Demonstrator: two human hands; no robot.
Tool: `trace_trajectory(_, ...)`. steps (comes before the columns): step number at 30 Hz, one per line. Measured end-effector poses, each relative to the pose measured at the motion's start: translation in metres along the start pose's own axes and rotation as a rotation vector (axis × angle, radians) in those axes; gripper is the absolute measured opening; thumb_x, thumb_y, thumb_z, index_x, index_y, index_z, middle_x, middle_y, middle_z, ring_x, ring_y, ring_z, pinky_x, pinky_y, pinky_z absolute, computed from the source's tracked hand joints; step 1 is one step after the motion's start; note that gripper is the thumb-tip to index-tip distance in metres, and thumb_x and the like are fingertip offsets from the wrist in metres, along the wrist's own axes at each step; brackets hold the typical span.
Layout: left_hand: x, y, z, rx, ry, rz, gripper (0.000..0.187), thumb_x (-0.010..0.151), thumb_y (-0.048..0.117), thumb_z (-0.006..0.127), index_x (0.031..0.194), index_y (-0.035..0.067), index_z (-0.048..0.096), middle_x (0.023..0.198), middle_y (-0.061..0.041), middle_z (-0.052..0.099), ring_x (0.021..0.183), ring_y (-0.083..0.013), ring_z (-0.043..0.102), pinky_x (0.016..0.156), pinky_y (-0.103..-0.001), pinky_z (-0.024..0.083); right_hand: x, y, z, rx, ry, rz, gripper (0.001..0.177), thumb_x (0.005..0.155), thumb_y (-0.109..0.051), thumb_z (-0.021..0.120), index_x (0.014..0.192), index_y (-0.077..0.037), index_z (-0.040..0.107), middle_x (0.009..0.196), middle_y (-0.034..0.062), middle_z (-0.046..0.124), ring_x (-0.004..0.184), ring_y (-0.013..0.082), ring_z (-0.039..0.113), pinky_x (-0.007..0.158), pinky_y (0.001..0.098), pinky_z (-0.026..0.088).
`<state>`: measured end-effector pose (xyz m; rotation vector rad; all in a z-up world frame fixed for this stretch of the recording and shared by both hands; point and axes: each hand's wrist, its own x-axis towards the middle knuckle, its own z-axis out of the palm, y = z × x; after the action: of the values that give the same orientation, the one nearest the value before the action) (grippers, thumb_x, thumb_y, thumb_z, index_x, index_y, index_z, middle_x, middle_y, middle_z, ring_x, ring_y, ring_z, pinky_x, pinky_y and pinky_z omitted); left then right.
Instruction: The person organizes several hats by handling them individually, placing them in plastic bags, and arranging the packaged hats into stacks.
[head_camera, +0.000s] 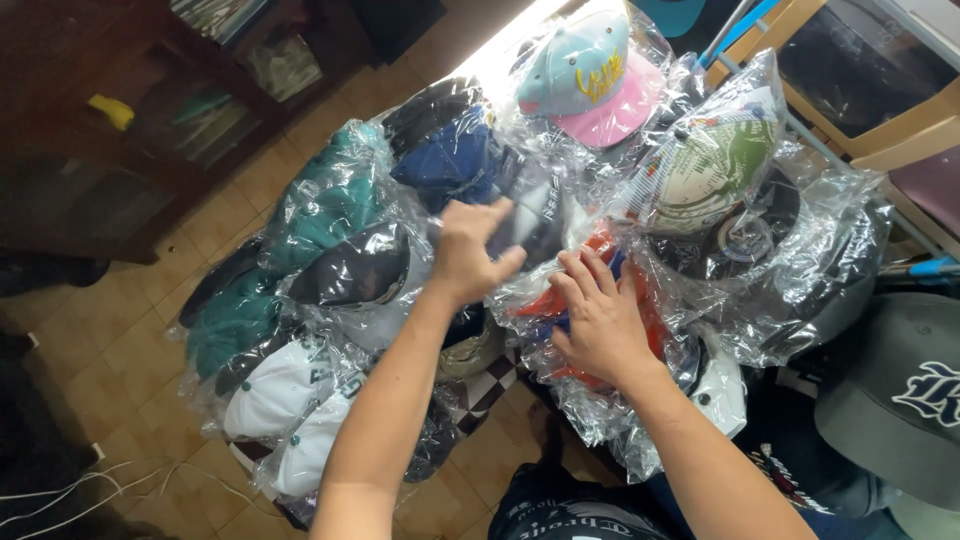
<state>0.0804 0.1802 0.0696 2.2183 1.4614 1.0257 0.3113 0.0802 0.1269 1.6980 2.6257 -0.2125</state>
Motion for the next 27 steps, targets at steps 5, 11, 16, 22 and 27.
trace_trajectory(5,-0.015,0.032,-0.004,-0.094,-0.097,-0.002,0.065,0.082,0.051,0.066,0.137,0.017,0.066,0.107,-0.006,0.075,0.108,-0.0243,0.067,0.118,-0.044,0.036,0.0,0.001,0.005,0.019,0.029,-0.002,0.074,0.071,-0.042,0.072,0.139,-0.022,0.051,0.16,0.0092,0.04,0.153,0.0346,0.029,0.114,0.0695,0.026)
trace_trajectory(11,-0.011,0.017,0.003,-0.147,-0.081,-0.022,0.059,0.084,0.052,0.068,0.134,0.021,0.069,0.103,-0.003,0.074,0.105,-0.0223,0.067,0.117,-0.043,0.039,0.001,0.001,0.007,0.022,0.046,0.003,0.075,0.07,-0.041,0.073,0.139,-0.021,0.051,0.16,0.009,0.039,0.153,0.0344,0.029,0.113,0.0694,0.028)
trace_trajectory(16,0.019,-0.024,0.012,-0.195,0.138,-0.067,0.016,0.094,0.03,0.071,0.094,0.017,0.081,0.087,-0.002,0.054,0.09,-0.0257,0.061,0.095,-0.037,0.051,0.002,0.0,0.004,0.051,-0.009,0.027,0.073,0.073,-0.041,0.072,0.14,-0.023,0.049,0.162,0.0082,0.038,0.154,0.0341,0.026,0.113,0.07,0.027)
trace_trajectory(22,0.063,-0.06,-0.021,0.023,0.028,-0.686,0.086,0.084,0.034,0.082,0.156,0.02,0.036,0.164,-0.021,0.021,0.154,-0.0428,0.019,0.114,-0.078,0.027,0.006,-0.002,0.005,0.074,-0.038,0.037,0.073,0.074,-0.037,0.073,0.141,-0.023,0.048,0.163,0.0083,0.036,0.154,0.0342,0.024,0.114,0.0692,0.028)
trace_trajectory(27,0.054,-0.068,0.005,0.273,-0.273,-0.483,0.068,0.089,0.055,0.053,0.143,0.014,0.057,0.136,-0.014,0.061,0.133,-0.0323,0.055,0.117,-0.069,0.017,0.007,-0.004,0.006,0.066,-0.06,0.053,0.071,0.076,-0.036,0.071,0.142,-0.024,0.047,0.164,0.0074,0.034,0.155,0.0342,0.023,0.114,0.0692,0.028)
